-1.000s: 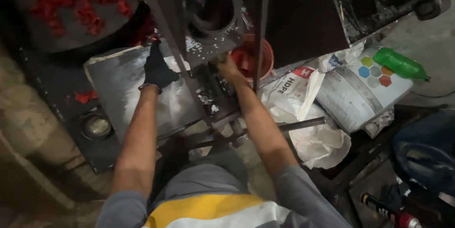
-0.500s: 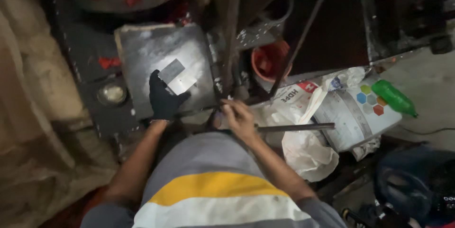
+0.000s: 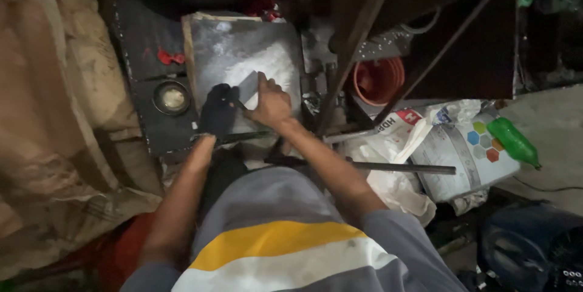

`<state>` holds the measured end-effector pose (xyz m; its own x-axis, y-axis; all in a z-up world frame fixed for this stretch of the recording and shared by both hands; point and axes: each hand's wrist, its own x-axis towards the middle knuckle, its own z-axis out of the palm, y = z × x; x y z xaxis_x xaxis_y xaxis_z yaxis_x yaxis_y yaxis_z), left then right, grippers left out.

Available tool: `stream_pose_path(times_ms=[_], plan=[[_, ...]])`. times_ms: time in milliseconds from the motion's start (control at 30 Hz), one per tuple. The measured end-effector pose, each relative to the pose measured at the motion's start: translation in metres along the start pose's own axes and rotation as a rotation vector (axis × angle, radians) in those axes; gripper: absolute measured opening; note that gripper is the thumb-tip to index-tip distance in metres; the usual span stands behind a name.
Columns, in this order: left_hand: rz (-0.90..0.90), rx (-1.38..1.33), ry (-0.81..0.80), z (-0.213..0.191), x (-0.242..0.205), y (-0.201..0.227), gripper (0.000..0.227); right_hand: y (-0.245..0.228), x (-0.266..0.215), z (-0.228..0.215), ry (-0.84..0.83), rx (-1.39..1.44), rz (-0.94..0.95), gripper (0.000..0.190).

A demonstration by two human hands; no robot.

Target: The person operates a manual press machine in a workshop. They place a white rectangular object into the press, activate the machine using a lever, and remove the processed object. This cycle is repeated multiple times.

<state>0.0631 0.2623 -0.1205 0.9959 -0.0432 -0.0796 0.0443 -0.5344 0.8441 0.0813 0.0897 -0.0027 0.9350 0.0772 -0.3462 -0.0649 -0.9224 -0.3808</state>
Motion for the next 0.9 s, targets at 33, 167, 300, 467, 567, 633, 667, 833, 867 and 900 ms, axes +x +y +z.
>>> stream_pose_path(times_ms=[33,167,300,467,567,633,667,833,867,900], plan=[[0.01,0.071,-0.074,0.004,0.008,-0.009,0.04,0.003,0.001,-0.001,-0.032,0.02,0.025,0.115],[0.118,0.235,-0.487,0.023,0.069,-0.037,0.038,0.025,0.007,-0.009,-0.029,0.184,-0.007,0.112],[-0.181,-0.255,-0.682,0.012,0.086,-0.005,0.037,0.026,-0.008,-0.012,0.046,0.299,-0.078,0.116],[0.318,0.241,-0.186,-0.057,0.03,0.128,0.069,0.029,-0.042,-0.022,0.296,0.392,-0.238,0.121],[0.276,0.213,-0.057,-0.083,-0.004,0.196,0.078,0.034,-0.044,-0.008,0.573,0.528,-0.413,0.115],[0.372,0.234,0.003,-0.088,-0.007,0.213,0.076,0.039,-0.037,0.013,0.628,0.596,-0.46,0.115],[0.362,0.248,-0.009,-0.087,-0.004,0.214,0.076,0.042,-0.029,0.026,0.659,0.63,-0.488,0.115],[0.166,0.357,-0.034,-0.047,0.003,0.176,0.07,0.063,-0.012,0.091,0.368,0.698,-0.248,0.114],[0.185,0.364,-0.03,-0.042,0.007,0.169,0.074,0.067,0.005,0.09,0.351,0.735,-0.249,0.119],[0.204,0.371,-0.025,-0.037,0.016,0.164,0.078,0.069,0.021,0.085,0.382,0.731,-0.271,0.117]])
